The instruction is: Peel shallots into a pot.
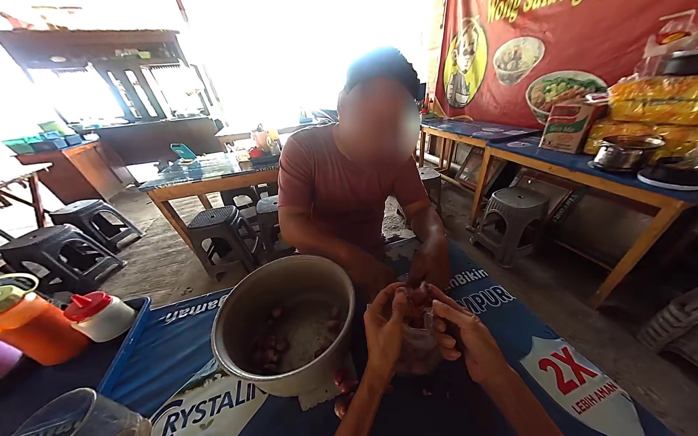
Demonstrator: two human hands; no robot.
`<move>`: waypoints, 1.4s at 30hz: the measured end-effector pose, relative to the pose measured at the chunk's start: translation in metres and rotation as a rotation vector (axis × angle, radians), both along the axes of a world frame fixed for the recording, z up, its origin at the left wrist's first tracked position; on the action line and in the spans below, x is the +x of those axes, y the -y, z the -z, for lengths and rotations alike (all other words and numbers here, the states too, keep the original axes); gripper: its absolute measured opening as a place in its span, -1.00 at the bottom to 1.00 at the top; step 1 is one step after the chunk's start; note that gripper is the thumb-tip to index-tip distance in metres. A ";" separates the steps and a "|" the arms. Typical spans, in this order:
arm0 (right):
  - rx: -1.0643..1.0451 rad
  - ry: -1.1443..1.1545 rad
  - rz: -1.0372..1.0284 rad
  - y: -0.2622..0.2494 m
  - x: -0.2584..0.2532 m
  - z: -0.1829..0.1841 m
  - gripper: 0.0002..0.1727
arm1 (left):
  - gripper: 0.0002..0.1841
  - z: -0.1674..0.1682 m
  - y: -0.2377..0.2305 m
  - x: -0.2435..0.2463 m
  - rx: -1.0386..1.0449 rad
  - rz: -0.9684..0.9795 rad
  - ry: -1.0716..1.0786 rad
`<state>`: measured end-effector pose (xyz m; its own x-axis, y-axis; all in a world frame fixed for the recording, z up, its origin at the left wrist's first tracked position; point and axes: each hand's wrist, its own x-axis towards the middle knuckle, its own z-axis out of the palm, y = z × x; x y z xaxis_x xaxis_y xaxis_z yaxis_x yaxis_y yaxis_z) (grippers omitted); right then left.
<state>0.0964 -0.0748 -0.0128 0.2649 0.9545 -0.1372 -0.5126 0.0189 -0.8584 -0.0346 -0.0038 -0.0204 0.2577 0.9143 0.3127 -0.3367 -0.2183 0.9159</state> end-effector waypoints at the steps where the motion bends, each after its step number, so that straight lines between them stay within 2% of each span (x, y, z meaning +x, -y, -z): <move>1: 0.017 -0.004 0.001 0.001 0.003 -0.001 -0.50 | -0.73 -0.003 -0.001 -0.003 -0.056 0.026 0.029; 4: 0.024 0.029 -0.021 0.005 -0.001 -0.007 -0.52 | -0.67 -0.005 -0.005 -0.005 -0.265 0.124 0.116; 7: 0.030 0.090 -0.067 0.007 -0.006 -0.007 -0.48 | -0.68 -0.007 -0.004 -0.002 -0.367 0.158 0.175; 16: 0.062 0.241 -0.139 0.005 -0.006 0.002 -0.41 | -0.79 -0.008 0.002 -0.001 -0.372 0.095 0.126; 22: 0.094 0.288 -0.194 0.007 -0.005 0.002 -0.38 | -0.77 -0.008 0.003 -0.001 -0.419 0.078 0.132; 30: 0.066 0.270 -0.183 0.006 -0.005 0.001 -0.40 | -0.80 -0.002 0.006 0.004 -0.299 0.015 0.072; 42: 0.040 0.041 -0.157 0.003 -0.002 0.004 -0.61 | -0.81 0.016 0.020 0.016 -0.022 -0.075 0.085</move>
